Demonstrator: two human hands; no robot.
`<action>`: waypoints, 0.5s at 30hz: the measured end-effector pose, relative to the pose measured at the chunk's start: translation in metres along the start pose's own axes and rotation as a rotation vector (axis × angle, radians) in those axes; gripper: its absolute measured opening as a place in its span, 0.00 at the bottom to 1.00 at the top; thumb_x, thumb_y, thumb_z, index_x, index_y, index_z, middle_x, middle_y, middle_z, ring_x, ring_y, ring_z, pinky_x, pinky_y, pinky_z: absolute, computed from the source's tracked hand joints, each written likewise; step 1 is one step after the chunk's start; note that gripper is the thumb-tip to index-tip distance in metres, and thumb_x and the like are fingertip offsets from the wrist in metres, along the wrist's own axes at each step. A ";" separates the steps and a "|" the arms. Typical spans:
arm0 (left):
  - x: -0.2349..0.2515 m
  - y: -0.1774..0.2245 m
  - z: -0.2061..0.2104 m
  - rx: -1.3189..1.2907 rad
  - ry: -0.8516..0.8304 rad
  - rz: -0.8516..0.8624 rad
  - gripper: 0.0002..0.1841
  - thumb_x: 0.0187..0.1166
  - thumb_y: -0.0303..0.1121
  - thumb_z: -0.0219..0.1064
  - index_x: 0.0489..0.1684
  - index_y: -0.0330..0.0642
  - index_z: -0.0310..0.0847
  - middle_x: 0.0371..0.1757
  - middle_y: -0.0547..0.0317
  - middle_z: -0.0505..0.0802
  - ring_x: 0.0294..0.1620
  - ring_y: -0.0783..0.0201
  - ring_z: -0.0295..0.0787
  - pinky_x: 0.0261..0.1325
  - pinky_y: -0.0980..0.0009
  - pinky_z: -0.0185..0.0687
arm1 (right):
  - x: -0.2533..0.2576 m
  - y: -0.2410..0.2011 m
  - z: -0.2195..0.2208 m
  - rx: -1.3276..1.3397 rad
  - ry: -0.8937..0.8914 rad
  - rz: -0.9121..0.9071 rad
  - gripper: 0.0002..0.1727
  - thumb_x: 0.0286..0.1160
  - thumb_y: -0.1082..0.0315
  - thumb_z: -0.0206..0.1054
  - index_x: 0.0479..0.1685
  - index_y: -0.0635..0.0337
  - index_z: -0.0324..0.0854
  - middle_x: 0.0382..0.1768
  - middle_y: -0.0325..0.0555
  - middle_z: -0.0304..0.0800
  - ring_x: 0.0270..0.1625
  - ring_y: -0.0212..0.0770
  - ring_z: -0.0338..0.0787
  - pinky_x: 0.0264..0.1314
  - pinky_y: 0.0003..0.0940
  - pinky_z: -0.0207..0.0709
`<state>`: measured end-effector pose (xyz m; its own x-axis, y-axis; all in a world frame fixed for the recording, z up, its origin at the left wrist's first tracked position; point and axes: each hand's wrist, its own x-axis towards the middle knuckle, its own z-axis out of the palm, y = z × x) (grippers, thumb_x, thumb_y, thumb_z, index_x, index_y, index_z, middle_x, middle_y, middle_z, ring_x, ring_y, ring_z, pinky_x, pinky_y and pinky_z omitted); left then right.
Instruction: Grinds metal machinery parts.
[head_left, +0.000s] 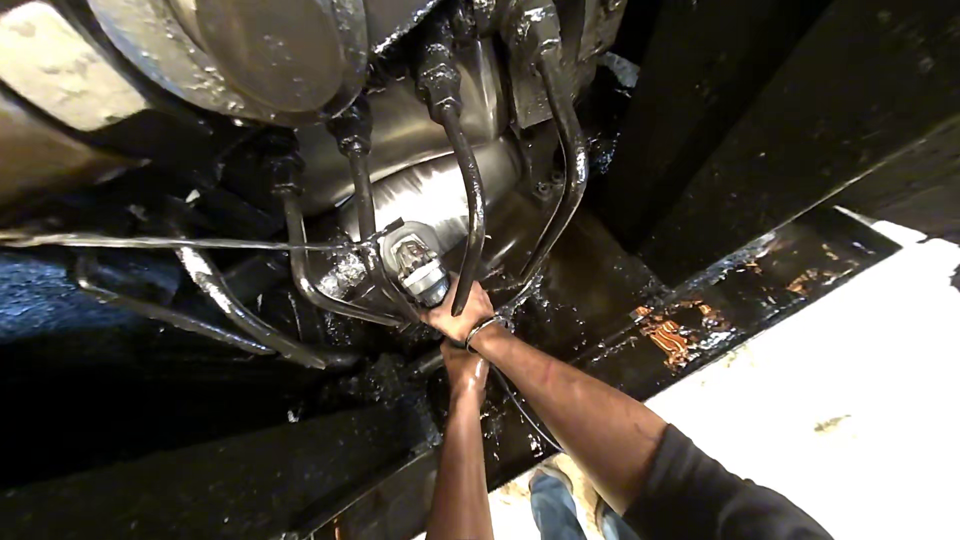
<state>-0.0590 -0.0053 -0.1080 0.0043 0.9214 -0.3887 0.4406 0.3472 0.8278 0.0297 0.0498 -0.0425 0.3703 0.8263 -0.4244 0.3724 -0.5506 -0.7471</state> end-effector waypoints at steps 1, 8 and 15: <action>0.000 0.000 0.000 -0.006 -0.001 0.001 0.40 0.64 0.36 0.83 0.78 0.38 0.65 0.64 0.44 0.87 0.62 0.55 0.86 0.65 0.54 0.84 | -0.001 0.000 0.001 0.005 0.004 -0.007 0.46 0.41 0.35 0.81 0.68 0.46 0.83 0.49 0.52 0.94 0.51 0.55 0.95 0.49 0.63 0.88; 0.000 0.000 -0.001 -0.027 0.013 -0.016 0.40 0.65 0.34 0.82 0.78 0.38 0.63 0.65 0.43 0.85 0.63 0.55 0.85 0.66 0.54 0.83 | -0.004 0.001 0.006 0.042 0.019 -0.054 0.43 0.42 0.37 0.83 0.65 0.48 0.83 0.48 0.55 0.93 0.49 0.58 0.94 0.45 0.65 0.86; -0.001 -0.001 -0.001 -0.082 0.024 -0.021 0.40 0.66 0.32 0.81 0.79 0.38 0.62 0.65 0.44 0.85 0.63 0.55 0.85 0.65 0.55 0.83 | -0.009 -0.004 0.004 0.043 0.006 -0.075 0.41 0.44 0.43 0.83 0.65 0.50 0.83 0.45 0.55 0.94 0.48 0.59 0.94 0.44 0.67 0.86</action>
<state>-0.0602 -0.0062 -0.1080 -0.0262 0.9175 -0.3969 0.3656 0.3783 0.8504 0.0218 0.0450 -0.0381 0.3473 0.8645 -0.3634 0.3621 -0.4812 -0.7983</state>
